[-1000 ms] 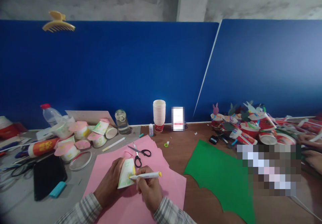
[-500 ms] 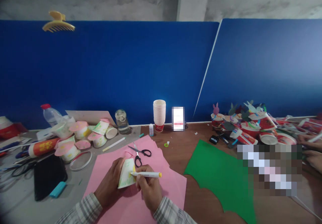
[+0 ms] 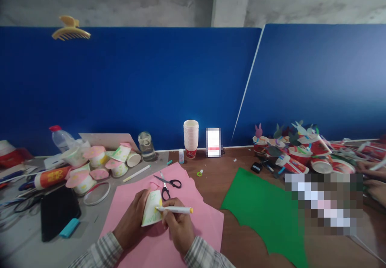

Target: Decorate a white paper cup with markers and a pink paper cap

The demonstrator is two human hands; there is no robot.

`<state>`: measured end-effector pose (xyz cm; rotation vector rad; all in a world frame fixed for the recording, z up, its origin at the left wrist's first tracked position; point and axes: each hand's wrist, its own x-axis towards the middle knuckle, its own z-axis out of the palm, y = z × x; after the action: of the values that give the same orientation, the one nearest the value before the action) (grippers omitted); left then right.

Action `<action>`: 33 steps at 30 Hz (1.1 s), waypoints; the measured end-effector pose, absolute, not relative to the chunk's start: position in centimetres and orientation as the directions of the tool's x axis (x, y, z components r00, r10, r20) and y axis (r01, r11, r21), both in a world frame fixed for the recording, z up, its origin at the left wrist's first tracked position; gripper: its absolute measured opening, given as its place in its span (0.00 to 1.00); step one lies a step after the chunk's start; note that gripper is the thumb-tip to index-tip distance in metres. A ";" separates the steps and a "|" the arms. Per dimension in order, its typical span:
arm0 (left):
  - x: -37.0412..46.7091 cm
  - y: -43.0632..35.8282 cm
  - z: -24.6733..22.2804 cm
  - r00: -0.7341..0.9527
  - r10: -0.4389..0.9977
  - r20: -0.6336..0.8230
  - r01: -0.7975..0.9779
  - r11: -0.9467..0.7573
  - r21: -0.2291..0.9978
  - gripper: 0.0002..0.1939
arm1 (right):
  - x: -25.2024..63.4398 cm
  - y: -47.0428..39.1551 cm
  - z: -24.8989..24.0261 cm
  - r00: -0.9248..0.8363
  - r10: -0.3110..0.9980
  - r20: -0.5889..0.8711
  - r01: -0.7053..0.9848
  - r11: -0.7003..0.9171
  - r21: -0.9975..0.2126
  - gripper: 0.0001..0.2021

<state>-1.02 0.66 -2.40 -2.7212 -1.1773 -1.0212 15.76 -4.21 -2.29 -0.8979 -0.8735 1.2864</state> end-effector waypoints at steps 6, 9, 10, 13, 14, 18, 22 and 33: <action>-1.0 0.6 -2.3 0.511 0.663 0.547 0.646 -0.716 0.265 0.46 | 15.7 -4.3 -2.3 0.056 0.998 0.001 -0.421 0.025 -0.907 0.08; -1.1 0.7 -2.5 0.506 0.666 0.548 0.656 -0.710 0.258 0.46 | 15.7 -4.3 -2.1 0.058 0.998 0.014 -0.416 0.037 -0.909 0.08; -1.1 0.7 -2.5 0.504 0.665 0.550 0.658 -0.709 0.255 0.46 | 15.7 -4.3 -2.0 0.059 0.998 0.018 -0.411 0.040 -0.911 0.08; -1.1 0.7 -2.5 0.506 0.663 0.553 0.654 -0.712 0.256 0.47 | 15.7 -4.3 -2.0 0.055 0.998 0.006 -0.411 0.028 -0.911 0.08; -1.0 0.7 -2.5 0.508 0.666 0.547 0.650 -0.713 0.264 0.47 | 15.7 -4.3 -2.1 0.051 0.999 -0.002 -0.415 0.019 -0.909 0.08; -1.0 0.7 -2.3 0.505 0.690 0.518 0.652 -0.699 0.296 0.45 | 15.8 -4.3 -2.6 0.022 0.999 -0.026 -0.431 -0.014 -0.902 0.07; -1.1 0.7 -2.4 0.511 0.687 0.517 0.650 -0.702 0.291 0.46 | 15.7 -4.4 -3.0 0.019 1.000 0.002 -0.457 0.010 -0.889 0.05; -0.9 0.6 -2.0 0.494 0.683 0.538 0.650 -0.701 0.294 0.45 | 15.8 -4.4 -2.0 0.042 0.999 -0.009 -0.434 0.010 -0.901 0.07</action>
<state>-0.90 0.57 -1.98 -2.7600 -1.2326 -1.0313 15.82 -4.39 -2.03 -0.8935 -0.8438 1.3572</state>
